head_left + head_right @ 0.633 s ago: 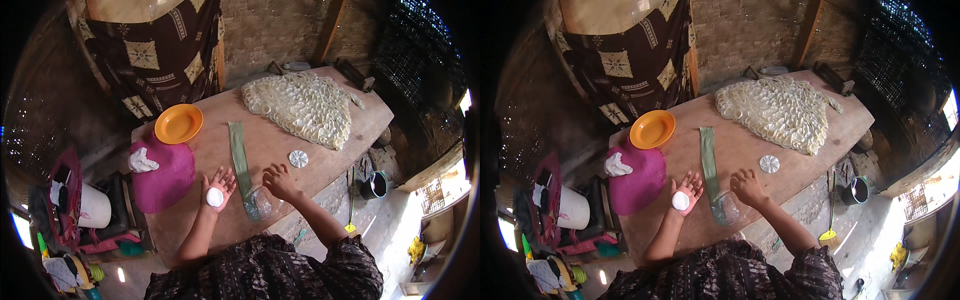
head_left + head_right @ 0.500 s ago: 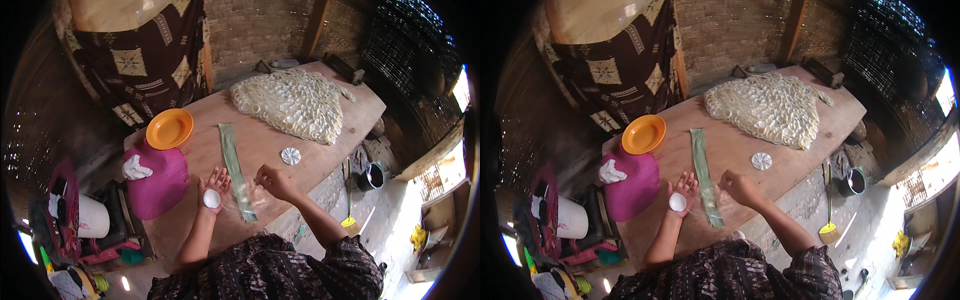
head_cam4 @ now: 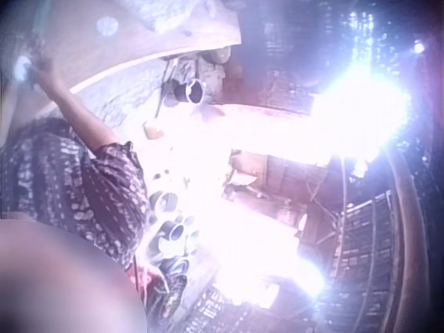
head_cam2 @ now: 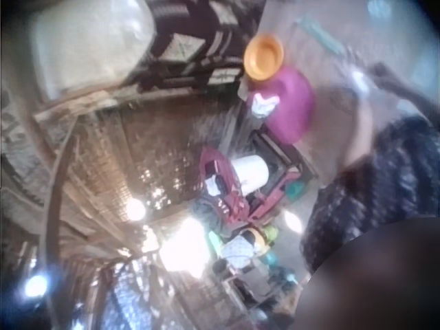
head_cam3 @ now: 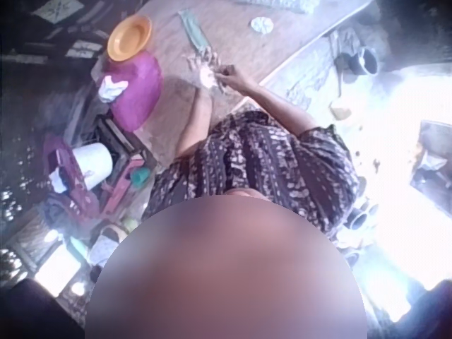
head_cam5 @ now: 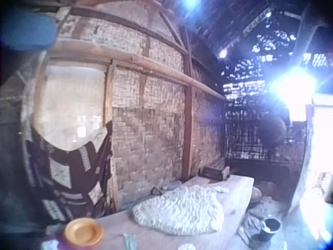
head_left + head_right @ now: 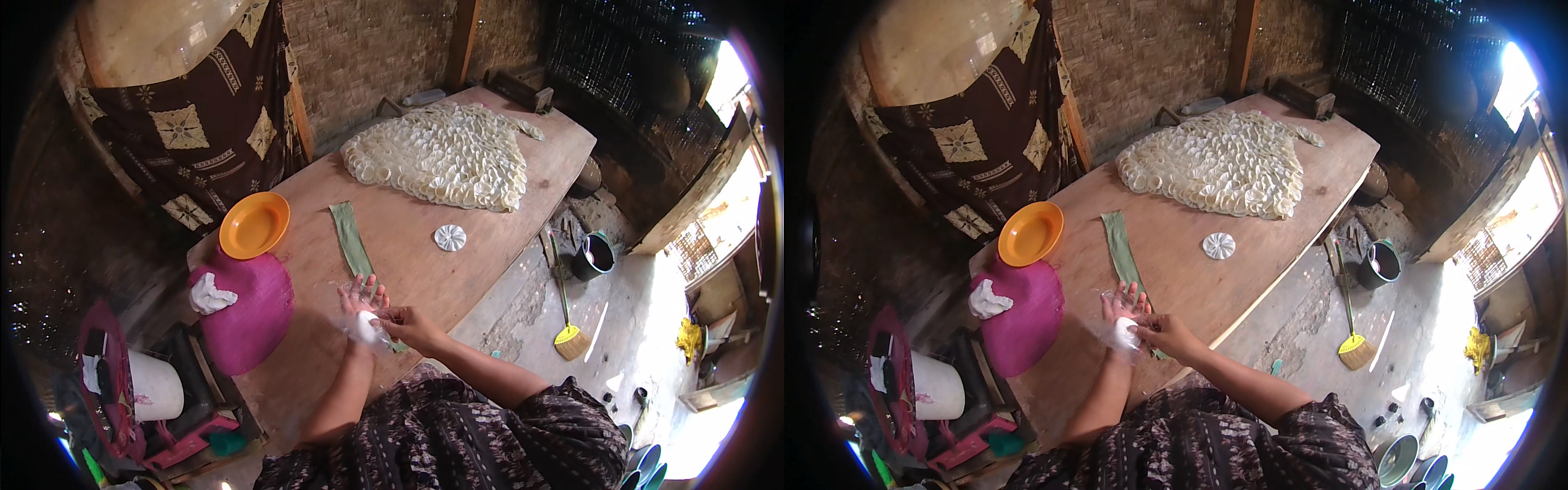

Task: The person repeatedly takes small pieces of white dough, rolls them into balls, flattens them on a green leaf, and folds them into flower-like shapes. The finished pieces are placed on a wooden table where a large pile of similar items has accumulated.

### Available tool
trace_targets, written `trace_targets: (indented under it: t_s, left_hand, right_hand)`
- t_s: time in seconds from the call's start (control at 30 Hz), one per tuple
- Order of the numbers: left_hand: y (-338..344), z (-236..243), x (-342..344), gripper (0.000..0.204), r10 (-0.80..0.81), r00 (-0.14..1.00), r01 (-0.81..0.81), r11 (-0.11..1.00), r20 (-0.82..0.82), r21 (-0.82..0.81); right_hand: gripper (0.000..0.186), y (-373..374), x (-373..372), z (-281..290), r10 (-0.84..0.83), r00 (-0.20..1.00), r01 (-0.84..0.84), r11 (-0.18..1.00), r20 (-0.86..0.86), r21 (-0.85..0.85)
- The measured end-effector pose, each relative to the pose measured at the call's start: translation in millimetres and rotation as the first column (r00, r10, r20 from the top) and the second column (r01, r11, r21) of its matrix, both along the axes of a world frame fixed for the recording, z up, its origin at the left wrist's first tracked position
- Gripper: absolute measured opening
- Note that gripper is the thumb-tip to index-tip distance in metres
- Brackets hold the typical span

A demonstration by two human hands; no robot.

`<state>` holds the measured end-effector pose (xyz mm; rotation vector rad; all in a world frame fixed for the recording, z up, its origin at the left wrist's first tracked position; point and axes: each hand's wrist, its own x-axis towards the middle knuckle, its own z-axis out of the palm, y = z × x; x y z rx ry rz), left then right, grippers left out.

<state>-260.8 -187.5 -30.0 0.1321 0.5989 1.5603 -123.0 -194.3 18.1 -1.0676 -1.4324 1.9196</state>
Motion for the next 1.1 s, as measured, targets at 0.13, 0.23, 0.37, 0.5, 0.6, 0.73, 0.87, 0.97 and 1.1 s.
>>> trace_targets:
  t_s: [0.13, 0.23, 0.37, 0.5, 0.6, 0.73, 0.87, 0.97, 1.1]
  left_hand:
    - [-22.1, -5.4, -4.5, 0.055, 0.088, 0.995, -0.091, 0.995, -0.053, -0.043]
    - [-35.6, -18.5, -7.0, 0.051, 0.241, 0.946, -0.262, 0.963, -0.217, -0.072]
    - [-52.7, -17.0, -15.9, 0.046, 0.171, 0.356, -0.043, 0.985, -0.919, 0.166]
    - [-82.0, 1.1, 1.5, 0.033, 0.191, -0.071, 0.401, 0.904, -0.979, 0.148]
    - [-93.5, 6.3, 14.3, 0.039, 0.361, -0.402, 0.529, 0.842, -0.842, 0.108]
    - [-96.3, 0.1, 16.4, 0.048, 0.287, -0.644, 0.521, 0.843, -0.709, -0.131]
    - [-93.7, -5.1, 13.9, 0.05, 0.371, -0.6, 0.564, 0.824, -0.709, -0.047]
    - [-89.8, -5.9, 14.4, 0.05, 0.389, -0.651, 0.577, 0.811, -0.652, -0.093]
    - [-84.8, -7.5, 15.1, 0.051, 0.34, -0.659, 0.58, 0.798, -0.671, -0.165]
  right_hand:
    - [0.05, -17.5, -5.4, 2.5, 0.029, 1.0, -0.03, 0.994, 0.011, 0.1]
    - [0.06, -23.8, -9.4, 13.5, 0.039, 0.99, -0.077, 0.952, 0.133, 0.296]
    - [0.07, 7.4, 1.5, 33.4, 0.047, 0.991, -0.094, 0.903, 0.122, 0.42]
    - [0.048, 72.7, 15.1, 24.1, 0.063, 0.957, -0.187, 0.879, 0.283, 0.439]
    - [0.05, 85.5, -2.7, -17.4, 0.051, 0.772, -0.376, 0.84, 0.633, 0.391]
    - [0.057, 77.2, -6.6, -52.2, -0.145, 0.671, -0.61, 0.45, 0.727, 0.653]
    - [0.073, 80.5, -0.4, -47.0, -0.089, 0.545, -0.778, 0.317, 0.834, 0.542]
    - [0.081, 96.5, -3.1, -37.7, -0.046, 0.541, -0.801, 0.276, 0.84, 0.531]
    - [0.093, 129.1, -18.8, -35.3, -0.014, 0.506, -0.821, 0.301, 0.863, 0.486]
